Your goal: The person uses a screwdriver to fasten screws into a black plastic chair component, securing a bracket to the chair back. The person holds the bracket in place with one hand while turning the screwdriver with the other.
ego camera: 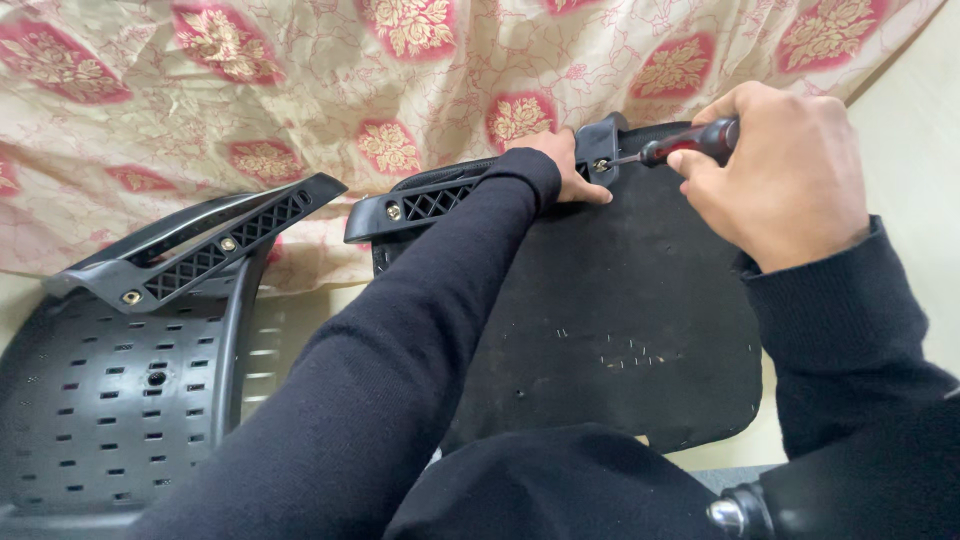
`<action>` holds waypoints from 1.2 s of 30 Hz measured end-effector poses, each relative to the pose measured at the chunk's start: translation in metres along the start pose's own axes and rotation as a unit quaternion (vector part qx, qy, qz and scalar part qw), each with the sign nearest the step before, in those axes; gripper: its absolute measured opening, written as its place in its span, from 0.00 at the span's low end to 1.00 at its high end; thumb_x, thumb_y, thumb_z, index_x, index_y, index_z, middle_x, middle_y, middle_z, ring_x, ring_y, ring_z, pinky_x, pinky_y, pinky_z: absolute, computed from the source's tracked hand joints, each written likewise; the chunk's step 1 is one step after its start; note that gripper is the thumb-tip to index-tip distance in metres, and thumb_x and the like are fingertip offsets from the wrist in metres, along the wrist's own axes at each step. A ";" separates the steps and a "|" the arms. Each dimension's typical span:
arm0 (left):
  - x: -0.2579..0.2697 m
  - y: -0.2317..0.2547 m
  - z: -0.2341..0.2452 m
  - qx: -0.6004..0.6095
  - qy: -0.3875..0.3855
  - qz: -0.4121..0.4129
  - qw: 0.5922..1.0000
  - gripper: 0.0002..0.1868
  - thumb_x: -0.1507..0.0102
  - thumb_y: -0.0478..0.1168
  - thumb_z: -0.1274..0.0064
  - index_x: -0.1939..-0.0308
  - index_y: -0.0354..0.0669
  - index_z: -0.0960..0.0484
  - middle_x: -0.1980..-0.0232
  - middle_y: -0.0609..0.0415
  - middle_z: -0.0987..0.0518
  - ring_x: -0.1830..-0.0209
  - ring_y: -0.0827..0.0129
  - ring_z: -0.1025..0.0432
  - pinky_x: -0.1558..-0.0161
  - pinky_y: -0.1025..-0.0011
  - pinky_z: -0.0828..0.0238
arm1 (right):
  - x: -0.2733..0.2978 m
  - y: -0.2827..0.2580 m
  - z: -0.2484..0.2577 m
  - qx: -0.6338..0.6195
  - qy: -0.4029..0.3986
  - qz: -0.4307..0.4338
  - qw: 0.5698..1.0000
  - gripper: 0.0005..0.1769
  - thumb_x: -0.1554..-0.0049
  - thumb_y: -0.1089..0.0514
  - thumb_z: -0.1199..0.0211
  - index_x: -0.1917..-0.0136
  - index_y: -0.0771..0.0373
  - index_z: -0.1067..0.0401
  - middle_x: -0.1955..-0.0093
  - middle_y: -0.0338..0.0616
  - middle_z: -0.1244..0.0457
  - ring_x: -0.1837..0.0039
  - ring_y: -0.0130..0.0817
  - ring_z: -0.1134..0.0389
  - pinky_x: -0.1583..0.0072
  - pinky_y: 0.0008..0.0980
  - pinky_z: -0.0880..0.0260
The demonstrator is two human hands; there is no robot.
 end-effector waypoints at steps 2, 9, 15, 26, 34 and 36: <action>0.000 0.001 0.001 0.006 0.002 -0.001 1.000 0.58 0.56 0.77 0.37 0.37 0.36 0.27 0.42 0.41 0.20 0.42 0.51 0.24 0.41 0.59 0.28 | 0.000 -0.002 -0.003 0.033 -0.001 -0.014 0.999 0.18 0.47 0.51 0.25 0.57 0.70 0.20 0.65 0.60 0.32 0.60 0.53 0.28 0.52 0.43 0.28; -0.003 0.003 -0.001 -0.003 -0.016 0.013 1.000 0.60 0.56 0.77 0.38 0.35 0.35 0.28 0.41 0.40 0.21 0.41 0.51 0.24 0.41 0.60 0.27 | -0.002 0.007 -0.021 -0.007 -0.112 -0.144 0.983 0.31 0.31 0.44 0.42 0.68 0.66 0.23 0.74 0.48 0.32 0.71 0.38 0.29 0.56 0.34 0.26; -0.008 0.000 -0.005 -0.023 0.003 -0.004 1.000 0.62 0.55 0.80 0.40 0.35 0.33 0.30 0.41 0.38 0.21 0.40 0.49 0.25 0.41 0.58 0.28 | 0.003 0.027 -0.021 -0.131 -0.053 -0.186 0.972 0.18 0.33 0.47 0.38 0.55 0.64 0.27 0.68 0.47 0.32 0.64 0.31 0.27 0.53 0.33 0.26; -0.006 0.001 -0.007 -0.003 0.019 -0.006 1.000 0.62 0.55 0.79 0.39 0.35 0.33 0.31 0.42 0.38 0.21 0.41 0.49 0.24 0.41 0.59 0.28 | 0.025 0.004 -0.013 -0.093 0.013 -0.040 0.995 0.12 0.46 0.60 0.29 0.49 0.64 0.23 0.52 0.54 0.32 0.47 0.52 0.30 0.44 0.46 0.32; -0.007 0.003 -0.007 -0.007 0.015 0.008 1.000 0.63 0.56 0.79 0.39 0.33 0.33 0.32 0.40 0.39 0.22 0.39 0.50 0.25 0.40 0.59 0.29 | 0.011 0.005 -0.017 -0.023 0.014 -0.040 0.999 0.11 0.40 0.53 0.33 0.52 0.63 0.18 0.61 0.54 0.30 0.56 0.53 0.27 0.48 0.46 0.29; -0.005 0.003 -0.007 -0.006 0.013 0.008 1.000 0.64 0.56 0.79 0.39 0.32 0.33 0.33 0.39 0.38 0.22 0.39 0.50 0.26 0.40 0.58 0.29 | 0.003 -0.001 -0.018 0.025 0.018 -0.023 0.999 0.13 0.36 0.51 0.34 0.54 0.63 0.18 0.63 0.55 0.31 0.56 0.53 0.28 0.47 0.46 0.29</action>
Point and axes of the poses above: each hand's wrist, its own x-axis away from the middle knuckle, its own z-axis out of the back of the hand, y = z × x, the point moved 5 cm from there along -x, towards the middle knuckle
